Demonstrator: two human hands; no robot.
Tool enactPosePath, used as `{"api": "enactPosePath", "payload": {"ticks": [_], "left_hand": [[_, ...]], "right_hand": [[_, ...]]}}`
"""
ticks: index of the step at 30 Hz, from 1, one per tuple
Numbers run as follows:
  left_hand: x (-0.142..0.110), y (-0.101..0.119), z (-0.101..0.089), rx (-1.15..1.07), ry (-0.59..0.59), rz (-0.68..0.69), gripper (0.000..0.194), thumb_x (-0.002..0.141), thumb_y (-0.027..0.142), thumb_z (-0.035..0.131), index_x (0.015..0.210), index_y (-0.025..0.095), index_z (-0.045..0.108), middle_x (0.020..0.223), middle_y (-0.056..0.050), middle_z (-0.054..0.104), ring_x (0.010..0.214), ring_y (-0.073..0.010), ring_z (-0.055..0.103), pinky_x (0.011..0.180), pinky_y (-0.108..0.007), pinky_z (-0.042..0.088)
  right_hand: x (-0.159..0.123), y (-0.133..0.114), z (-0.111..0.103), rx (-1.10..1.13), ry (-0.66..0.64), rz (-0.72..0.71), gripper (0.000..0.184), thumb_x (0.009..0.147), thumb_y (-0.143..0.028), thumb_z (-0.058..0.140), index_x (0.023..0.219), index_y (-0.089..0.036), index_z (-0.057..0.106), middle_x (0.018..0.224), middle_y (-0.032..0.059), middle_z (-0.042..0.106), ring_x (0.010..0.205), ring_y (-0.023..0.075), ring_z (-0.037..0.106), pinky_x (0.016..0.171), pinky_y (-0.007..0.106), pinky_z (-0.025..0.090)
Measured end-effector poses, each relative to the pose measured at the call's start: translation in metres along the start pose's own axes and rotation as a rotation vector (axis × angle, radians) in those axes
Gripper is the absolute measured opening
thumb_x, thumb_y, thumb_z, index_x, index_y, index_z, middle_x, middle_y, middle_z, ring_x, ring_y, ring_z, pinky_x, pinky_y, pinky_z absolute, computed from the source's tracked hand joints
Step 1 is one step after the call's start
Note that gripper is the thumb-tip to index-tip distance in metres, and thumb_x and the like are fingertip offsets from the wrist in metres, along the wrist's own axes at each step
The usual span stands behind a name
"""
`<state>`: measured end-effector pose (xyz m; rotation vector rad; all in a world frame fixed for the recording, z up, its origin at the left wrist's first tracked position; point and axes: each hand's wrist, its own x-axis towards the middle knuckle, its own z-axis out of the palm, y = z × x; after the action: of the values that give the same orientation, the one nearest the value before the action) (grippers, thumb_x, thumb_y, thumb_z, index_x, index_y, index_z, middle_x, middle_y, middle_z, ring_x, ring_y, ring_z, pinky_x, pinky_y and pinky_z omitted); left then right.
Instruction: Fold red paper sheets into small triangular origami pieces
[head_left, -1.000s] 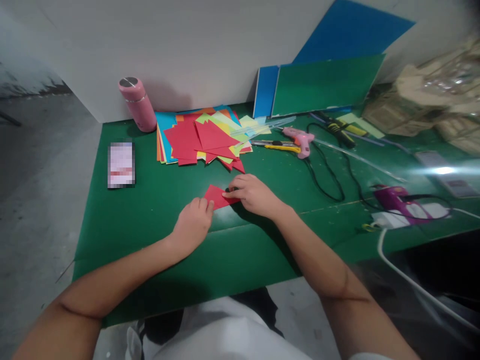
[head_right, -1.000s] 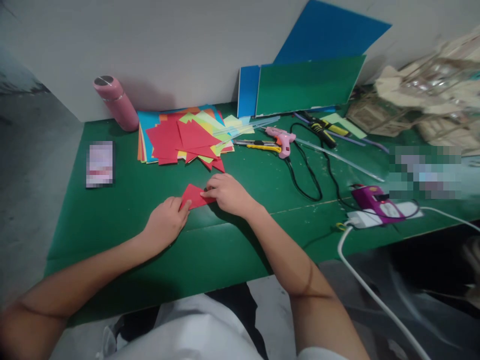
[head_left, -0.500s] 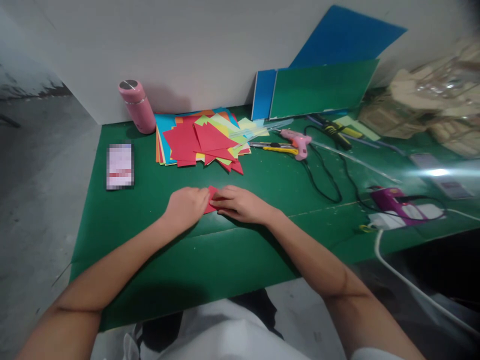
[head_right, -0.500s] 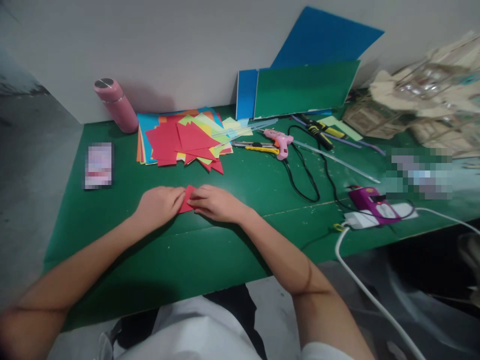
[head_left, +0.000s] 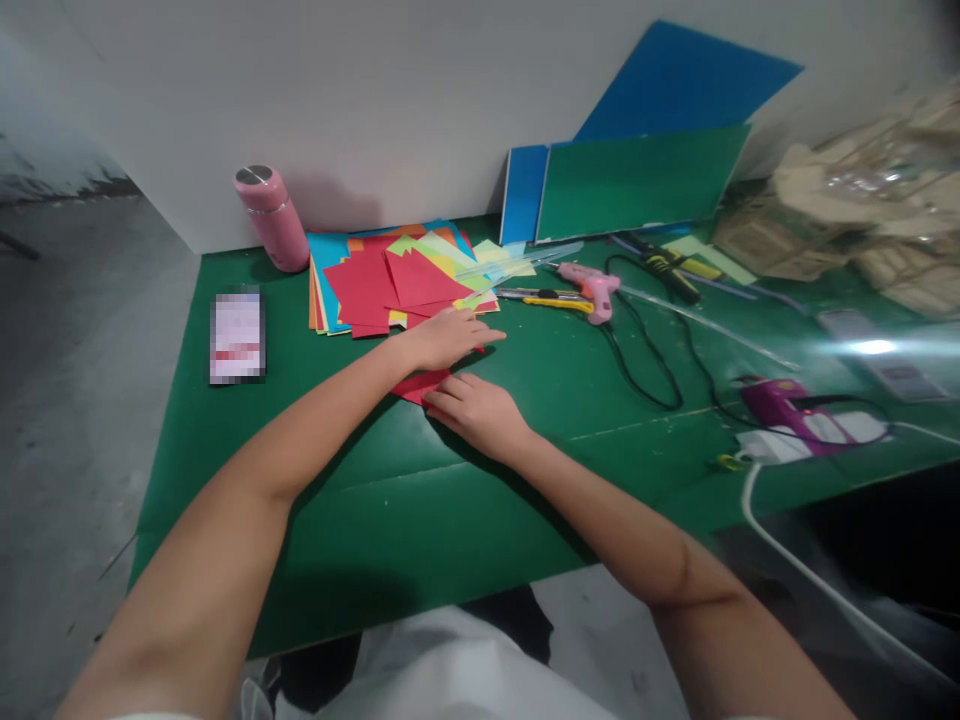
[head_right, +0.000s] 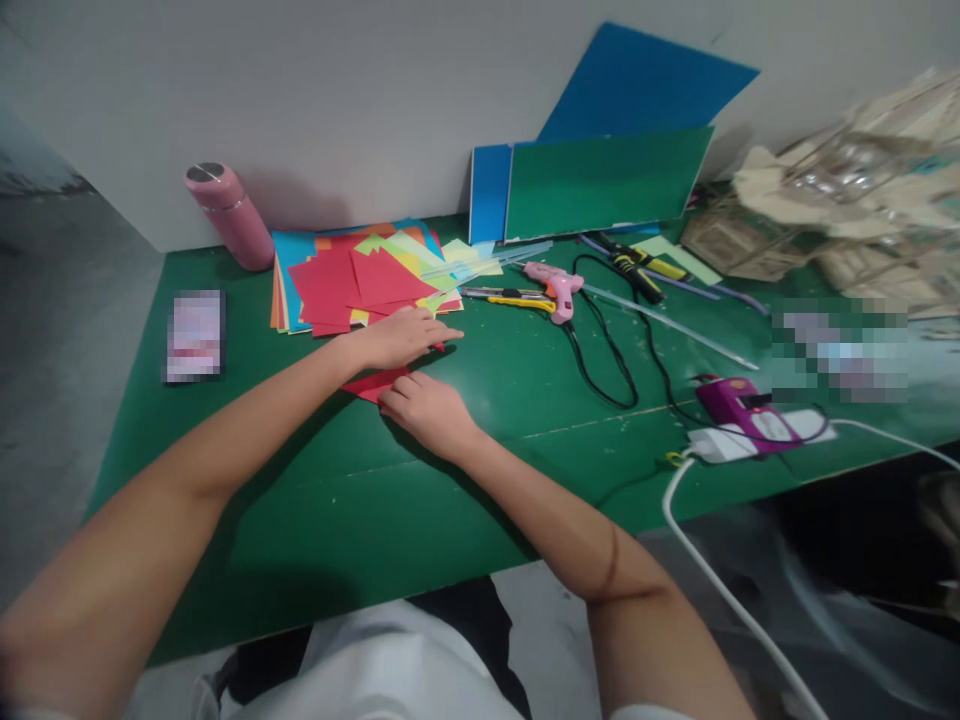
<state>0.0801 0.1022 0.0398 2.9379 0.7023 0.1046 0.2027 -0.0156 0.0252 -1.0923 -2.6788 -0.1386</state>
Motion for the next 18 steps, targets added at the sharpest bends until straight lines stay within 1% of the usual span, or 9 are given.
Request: {"api": "enactPosePath", "payload": {"ticks": [2, 3, 6, 8, 10, 12, 15, 18], "left_hand": [[0.003, -0.002, 0.001, 0.043, 0.034, 0.034, 0.046, 0.094, 0.011, 0.041, 0.138, 0.021, 0.050, 0.129, -0.009, 0.061, 0.115, -0.0239, 0.051, 0.097, -0.038, 0.037], [0.003, -0.003, 0.001, 0.058, 0.057, 0.044, 0.042, 0.094, 0.012, 0.043, 0.134, 0.021, 0.054, 0.126, -0.009, 0.061, 0.113, -0.0244, 0.051, 0.096, -0.039, 0.037], [0.006, -0.007, 0.004, 0.043, 0.120, 0.043, 0.027, 0.092, 0.015, 0.046, 0.109, 0.019, 0.067, 0.114, -0.010, 0.063, 0.103, -0.0239, 0.056, 0.090, -0.038, 0.041], [0.007, -0.010, 0.005, 0.007, 0.147, 0.015, 0.027, 0.093, 0.014, 0.042, 0.098, 0.017, 0.068, 0.107, -0.010, 0.063, 0.096, -0.0219, 0.057, 0.084, -0.035, 0.044], [0.008, -0.013, 0.004, -0.033, 0.191, -0.019, 0.033, 0.093, 0.011, 0.036, 0.101, 0.016, 0.067, 0.105, -0.010, 0.063, 0.094, -0.0211, 0.058, 0.082, -0.035, 0.046], [0.008, -0.016, 0.002, -0.083, 0.266, -0.045, 0.036, 0.093, 0.007, 0.033, 0.111, 0.014, 0.064, 0.108, -0.012, 0.064, 0.101, -0.0217, 0.058, 0.088, -0.035, 0.046], [0.005, -0.019, -0.002, -0.155, 0.404, -0.101, 0.037, 0.094, 0.008, 0.033, 0.121, 0.012, 0.058, 0.117, -0.013, 0.063, 0.110, -0.0223, 0.057, 0.097, -0.037, 0.044], [0.001, -0.020, -0.003, -0.193, 0.459, -0.131, 0.034, 0.096, 0.012, 0.034, 0.123, 0.012, 0.056, 0.120, -0.013, 0.062, 0.111, -0.0218, 0.057, 0.098, -0.037, 0.045]], "right_hand": [[0.000, 0.002, 0.000, 0.000, 0.007, 0.009, 0.030, 0.101, -0.031, 0.044, 0.103, -0.019, 0.072, 0.083, 0.0069, 0.066, 0.074, 0.0175, 0.052, 0.064, 0.030, 0.033], [0.000, 0.003, 0.000, 0.005, 0.011, 0.018, 0.030, 0.101, -0.031, 0.045, 0.103, -0.019, 0.072, 0.083, 0.0069, 0.066, 0.075, 0.0177, 0.051, 0.063, 0.030, 0.032], [0.000, 0.009, -0.001, 0.014, 0.007, 0.073, 0.028, 0.099, -0.032, 0.048, 0.100, -0.019, 0.072, 0.084, 0.0075, 0.065, 0.076, 0.0186, 0.051, 0.063, 0.030, 0.032], [0.000, 0.013, -0.001, 0.005, -0.010, 0.119, 0.026, 0.098, -0.031, 0.049, 0.100, -0.019, 0.072, 0.086, 0.0080, 0.065, 0.078, 0.0192, 0.052, 0.064, 0.031, 0.033], [-0.001, 0.018, -0.001, -0.009, -0.018, 0.174, 0.024, 0.097, -0.030, 0.051, 0.102, -0.018, 0.071, 0.089, 0.0088, 0.066, 0.081, 0.0203, 0.054, 0.066, 0.031, 0.036], [-0.002, 0.022, -0.003, -0.018, -0.015, 0.225, 0.023, 0.096, -0.029, 0.053, 0.103, -0.017, 0.070, 0.093, 0.0101, 0.068, 0.084, 0.0217, 0.056, 0.069, 0.032, 0.039], [-0.002, 0.026, -0.006, -0.001, 0.000, 0.266, 0.022, 0.096, -0.030, 0.052, 0.102, -0.016, 0.067, 0.096, 0.0115, 0.069, 0.083, 0.0226, 0.059, 0.071, 0.033, 0.042], [-0.002, 0.026, -0.008, 0.016, 0.000, 0.314, 0.022, 0.095, -0.032, 0.051, 0.102, -0.015, 0.062, 0.091, 0.0130, 0.070, 0.082, 0.0247, 0.061, 0.070, 0.034, 0.042]]}}
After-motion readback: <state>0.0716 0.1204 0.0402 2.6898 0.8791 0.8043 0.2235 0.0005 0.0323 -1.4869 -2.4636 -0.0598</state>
